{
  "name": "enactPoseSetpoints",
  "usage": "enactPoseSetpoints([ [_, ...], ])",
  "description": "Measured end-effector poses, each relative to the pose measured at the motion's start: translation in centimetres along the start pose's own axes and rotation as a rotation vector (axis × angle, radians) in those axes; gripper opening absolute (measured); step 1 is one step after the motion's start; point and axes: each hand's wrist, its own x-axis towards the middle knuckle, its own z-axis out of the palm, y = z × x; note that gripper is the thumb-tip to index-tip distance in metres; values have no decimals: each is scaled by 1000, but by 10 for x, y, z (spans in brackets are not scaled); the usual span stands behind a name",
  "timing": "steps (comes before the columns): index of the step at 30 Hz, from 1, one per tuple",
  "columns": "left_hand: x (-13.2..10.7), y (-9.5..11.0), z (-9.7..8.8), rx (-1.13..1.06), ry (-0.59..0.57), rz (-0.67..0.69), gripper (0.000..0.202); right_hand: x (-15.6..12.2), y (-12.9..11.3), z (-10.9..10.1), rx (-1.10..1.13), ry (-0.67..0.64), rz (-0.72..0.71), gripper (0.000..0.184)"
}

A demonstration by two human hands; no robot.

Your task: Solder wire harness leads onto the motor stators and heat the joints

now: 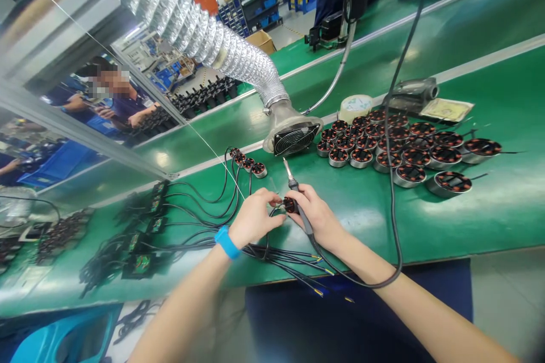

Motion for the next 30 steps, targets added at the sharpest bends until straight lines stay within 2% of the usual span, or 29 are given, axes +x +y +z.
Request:
enactPoseSetpoints([
  [5, 19, -11, 8, -562, -237, -182, 27, 0, 0, -1, 18, 11, -5, 40],
  [8, 24, -15, 9, -662, -274, -206, 27, -1, 1, -1, 42, 20, 4, 40],
  [11, 21, -18, 6, -649, -264, -218, 27, -1, 2, -1, 76, 30, 14, 40],
  [14, 16, -19, 2, -529, -236, -207, 24, -1, 2, 0, 111, 24, 22, 40],
  [18, 10, -12, -3, -238, -106, -98, 14, -2, 2, -1, 127, 23, 27, 39],
  [22, 7, -4, -5, -111, -3, -27, 7, -2, 2, -1, 125, 20, 32, 39],
  [27, 8, -7, -5, -96, -32, -101, 10, -2, 2, -1, 114, 11, 31, 38],
  [30, 10, -13, -3, -203, -138, -153, 25, -2, 5, 2, 108, 26, 30, 39],
])
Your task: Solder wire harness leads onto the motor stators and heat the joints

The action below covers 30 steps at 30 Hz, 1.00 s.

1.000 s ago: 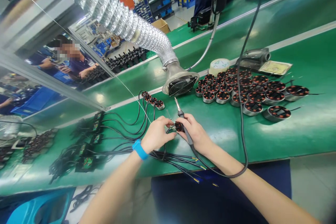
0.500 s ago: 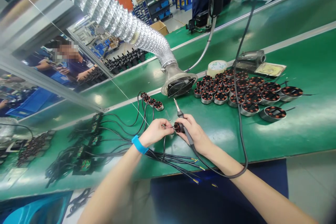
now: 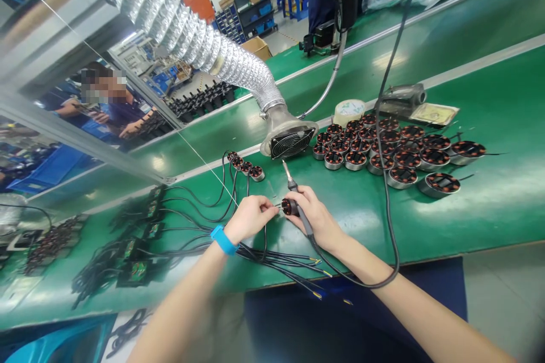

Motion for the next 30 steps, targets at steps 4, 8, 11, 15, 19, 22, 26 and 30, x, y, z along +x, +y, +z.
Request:
enactPoseSetpoints([
  [4, 6, -4, 0, -313, -59, -32, 27, 0, 4, 5, 12, 0, 10, 39],
  [8, 13, -3, -7, -98, 156, 3, 20, 3, -1, 4, -70, 56, -30, 47],
  [11, 24, -2, -14, 261, 322, 73, 18, 11, -18, -4, -84, 156, -66, 50],
  [15, 44, -3, -18, 587, 440, 105, 22, 25, -55, -27, 17, 237, -75, 44],
  [19, 54, -6, -16, 732, 462, 113, 28, 37, -92, -65, 4, 276, -140, 35],
  [22, 51, -3, -10, 786, 503, 112, 33, 45, -111, -100, -80, 282, -198, 28],
  [26, 31, 9, 16, 923, 601, 172, 46, 52, -124, -148, -227, 295, -210, 20],
  [30, 6, 12, 59, 1105, 454, 322, 38, 46, -121, -186, -443, 340, -206, 18],
])
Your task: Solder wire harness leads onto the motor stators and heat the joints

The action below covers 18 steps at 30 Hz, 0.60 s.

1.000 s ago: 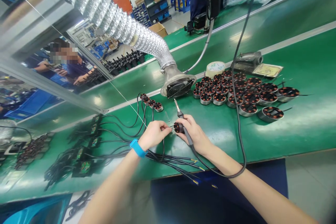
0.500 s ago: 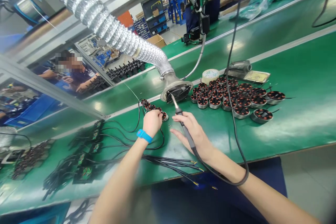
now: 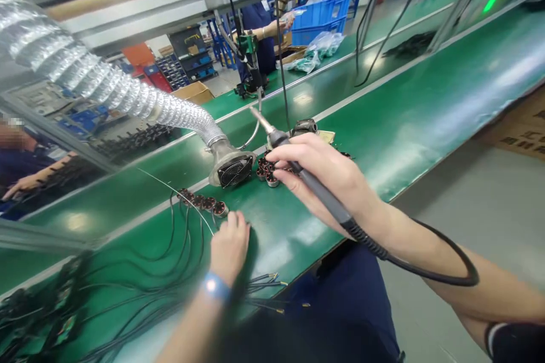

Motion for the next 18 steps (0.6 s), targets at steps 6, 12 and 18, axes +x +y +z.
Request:
enactPoseSetpoints([
  [6, -20, -27, 34, 103, -164, 75, 36, -43, 49, -21, -480, -83, -18, 22],
  [12, -12, -97, 60, 115, -203, 38, 36, -106, 100, -17, -562, -143, 127, 22],
  [18, -8, -63, 27, 30, -138, -130, 36, -145, 124, 8, -353, -232, 233, 31],
])
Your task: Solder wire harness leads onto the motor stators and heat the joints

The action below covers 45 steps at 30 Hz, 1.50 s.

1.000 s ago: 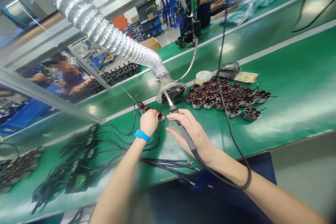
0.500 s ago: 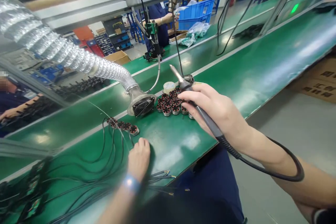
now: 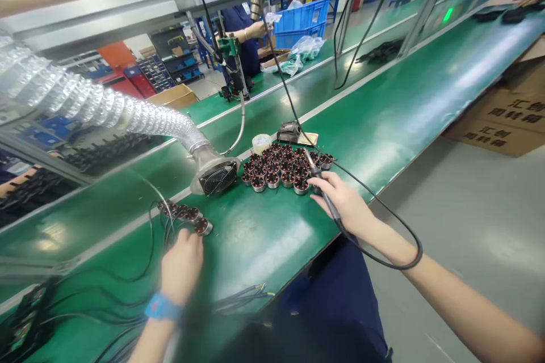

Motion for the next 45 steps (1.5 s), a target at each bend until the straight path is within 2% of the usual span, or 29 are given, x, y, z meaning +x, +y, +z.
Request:
enactPoseSetpoints([
  [4, -12, 49, -35, -156, -43, 14, 33, 3, -1, 23, 89, -53, 18, 36],
  [8, -5, 93, -56, -423, -93, 117, 26, 8, -2, 36, 118, -54, 38, 35],
  [11, 14, 123, -64, -593, -101, 182, 26, 10, -1, 40, 131, -61, 45, 36],
  [14, 44, 154, -65, -707, -63, 213, 25, 10, 0, 42, 178, -35, 60, 36],
  [17, 76, 181, -63, -713, -11, 174, 23, 7, -2, 40, 276, -19, 73, 35],
  [20, 98, 198, -60, -671, 20, 117, 24, -2, -6, 35, 368, -48, 74, 31],
  [23, 104, 205, -59, -630, 29, 113, 25, -12, -9, 32, 422, -69, 57, 29],
  [30, 93, 208, -52, -590, 0, 121, 28, -23, -17, 27, 476, -96, -19, 30],
  [33, 81, 200, -53, -692, 55, 120, 25, -26, -21, 27, 406, -12, 13, 32],
  [37, 52, 181, -63, -955, 94, 123, 30, -35, -28, 30, 320, 54, 116, 35],
  [41, 24, 167, -74, -1173, -31, 126, 33, -40, -45, 38, 314, 113, 202, 38],
  [45, 8, 154, -74, -1243, -126, 73, 35, -42, -79, 51, 336, 135, 230, 41],
])
